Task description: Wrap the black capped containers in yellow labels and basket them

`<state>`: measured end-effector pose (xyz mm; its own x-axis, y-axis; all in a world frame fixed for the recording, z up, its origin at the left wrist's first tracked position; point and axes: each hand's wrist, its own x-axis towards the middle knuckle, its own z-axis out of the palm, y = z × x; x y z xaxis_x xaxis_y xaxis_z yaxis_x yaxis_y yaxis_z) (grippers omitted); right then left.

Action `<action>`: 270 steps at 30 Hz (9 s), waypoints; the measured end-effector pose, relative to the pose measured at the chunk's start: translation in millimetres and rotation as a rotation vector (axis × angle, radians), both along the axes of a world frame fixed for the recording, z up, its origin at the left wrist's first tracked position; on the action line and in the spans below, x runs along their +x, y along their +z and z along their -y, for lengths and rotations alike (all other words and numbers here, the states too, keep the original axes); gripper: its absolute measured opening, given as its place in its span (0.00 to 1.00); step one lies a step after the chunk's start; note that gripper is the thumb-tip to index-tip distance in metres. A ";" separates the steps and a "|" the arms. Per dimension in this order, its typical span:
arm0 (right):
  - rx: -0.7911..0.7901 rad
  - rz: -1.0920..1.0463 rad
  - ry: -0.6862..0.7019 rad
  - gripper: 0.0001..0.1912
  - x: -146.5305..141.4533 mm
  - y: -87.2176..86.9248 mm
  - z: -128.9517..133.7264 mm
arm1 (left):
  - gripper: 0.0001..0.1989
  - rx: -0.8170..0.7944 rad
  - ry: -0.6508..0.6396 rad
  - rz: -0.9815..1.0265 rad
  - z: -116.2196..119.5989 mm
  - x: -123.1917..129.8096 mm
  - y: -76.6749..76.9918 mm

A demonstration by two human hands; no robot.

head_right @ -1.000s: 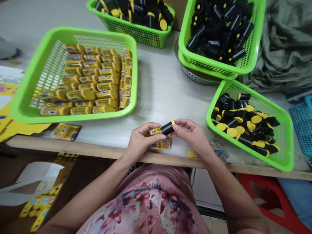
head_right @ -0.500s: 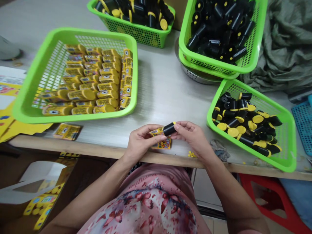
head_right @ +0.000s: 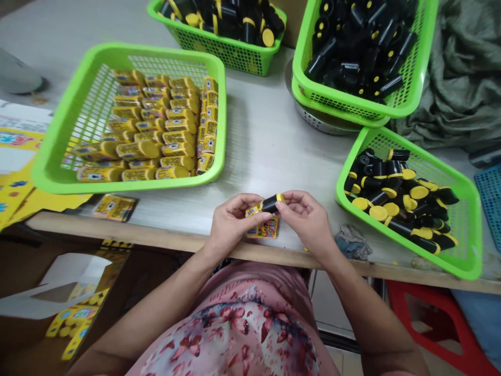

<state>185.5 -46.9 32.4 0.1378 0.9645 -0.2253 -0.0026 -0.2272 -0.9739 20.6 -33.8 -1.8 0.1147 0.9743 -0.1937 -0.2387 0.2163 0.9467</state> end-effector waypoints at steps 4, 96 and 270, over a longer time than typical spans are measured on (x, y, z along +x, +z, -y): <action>0.028 0.029 0.029 0.23 -1.6 -1.4 -2.9 | 0.20 -0.026 -0.009 0.042 -0.8 -1.2 1.9; 0.926 0.664 0.311 0.43 -5.2 -33.5 8.0 | 0.17 -0.260 -0.345 0.372 -8.6 -4.4 8.5; 0.047 0.049 0.157 0.16 21.1 11.9 -5.1 | 0.11 -0.236 -0.227 0.081 0.8 -19.3 0.1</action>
<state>206.7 -41.8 44.3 -0.0056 0.9843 -0.1762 0.0775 -0.1752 -0.9815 1.4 -34.5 -1.6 0.3481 0.8513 -0.3925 -0.2315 0.4838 0.8440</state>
